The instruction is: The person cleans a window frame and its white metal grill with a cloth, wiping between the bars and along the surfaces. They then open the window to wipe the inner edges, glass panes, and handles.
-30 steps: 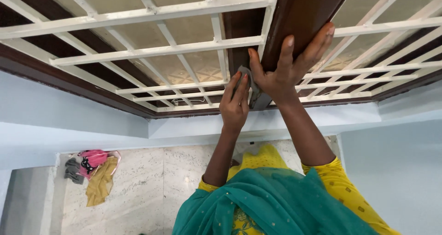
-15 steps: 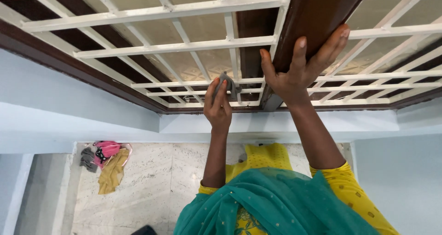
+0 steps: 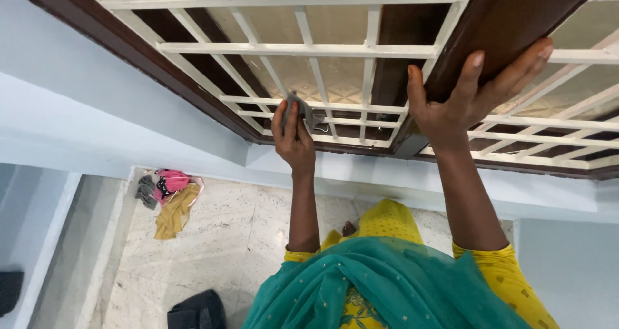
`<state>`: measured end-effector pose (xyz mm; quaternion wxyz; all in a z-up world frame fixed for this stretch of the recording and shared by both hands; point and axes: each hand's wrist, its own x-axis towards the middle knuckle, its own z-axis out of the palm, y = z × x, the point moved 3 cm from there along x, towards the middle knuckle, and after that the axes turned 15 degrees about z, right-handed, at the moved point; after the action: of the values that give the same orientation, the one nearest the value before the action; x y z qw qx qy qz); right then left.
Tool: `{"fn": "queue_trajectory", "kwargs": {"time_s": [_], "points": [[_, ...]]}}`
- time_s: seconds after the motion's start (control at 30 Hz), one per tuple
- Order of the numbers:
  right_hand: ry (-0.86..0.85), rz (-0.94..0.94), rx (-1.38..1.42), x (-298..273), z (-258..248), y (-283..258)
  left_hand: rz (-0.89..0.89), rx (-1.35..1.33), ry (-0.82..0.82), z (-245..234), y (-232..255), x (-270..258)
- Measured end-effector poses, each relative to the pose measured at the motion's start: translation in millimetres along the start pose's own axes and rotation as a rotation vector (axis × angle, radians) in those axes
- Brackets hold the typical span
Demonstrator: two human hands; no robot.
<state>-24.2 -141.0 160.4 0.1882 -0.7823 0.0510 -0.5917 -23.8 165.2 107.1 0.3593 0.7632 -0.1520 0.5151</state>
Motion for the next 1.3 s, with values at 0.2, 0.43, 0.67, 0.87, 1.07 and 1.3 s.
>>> {"fn": "queue_trajectory", "kwargs": {"time_s": [0.2, 0.43, 0.67, 0.87, 1.07, 1.3], "points": [[-0.014, -0.028, -0.026, -5.5, 3.3, 13.0, -0.033, 0.028, 0.011, -12.7, -20.1, 4.7], [0.005, -0.037, -0.046, -8.0, 5.7, 16.2, -0.011, 0.179, 0.112, -29.6, -53.7, 17.0], [0.028, -0.053, -0.013, -4.2, 6.2, 11.7, -0.03, 0.543, 0.111, -52.3, -75.6, 28.0], [0.039, -0.043, 0.018, -1.5, 1.1, 3.0, -0.209, 0.198, 0.104, -46.1, -79.7, 5.7], [0.039, -0.015, 0.033, -1.6, 1.8, 1.1, -0.308, 0.19, -0.129, -24.0, -72.8, -13.1], [0.065, -0.024, 0.037, -1.5, -0.4, -1.0, -0.361, 0.185, -0.121, -12.9, -54.7, -21.3]]}}
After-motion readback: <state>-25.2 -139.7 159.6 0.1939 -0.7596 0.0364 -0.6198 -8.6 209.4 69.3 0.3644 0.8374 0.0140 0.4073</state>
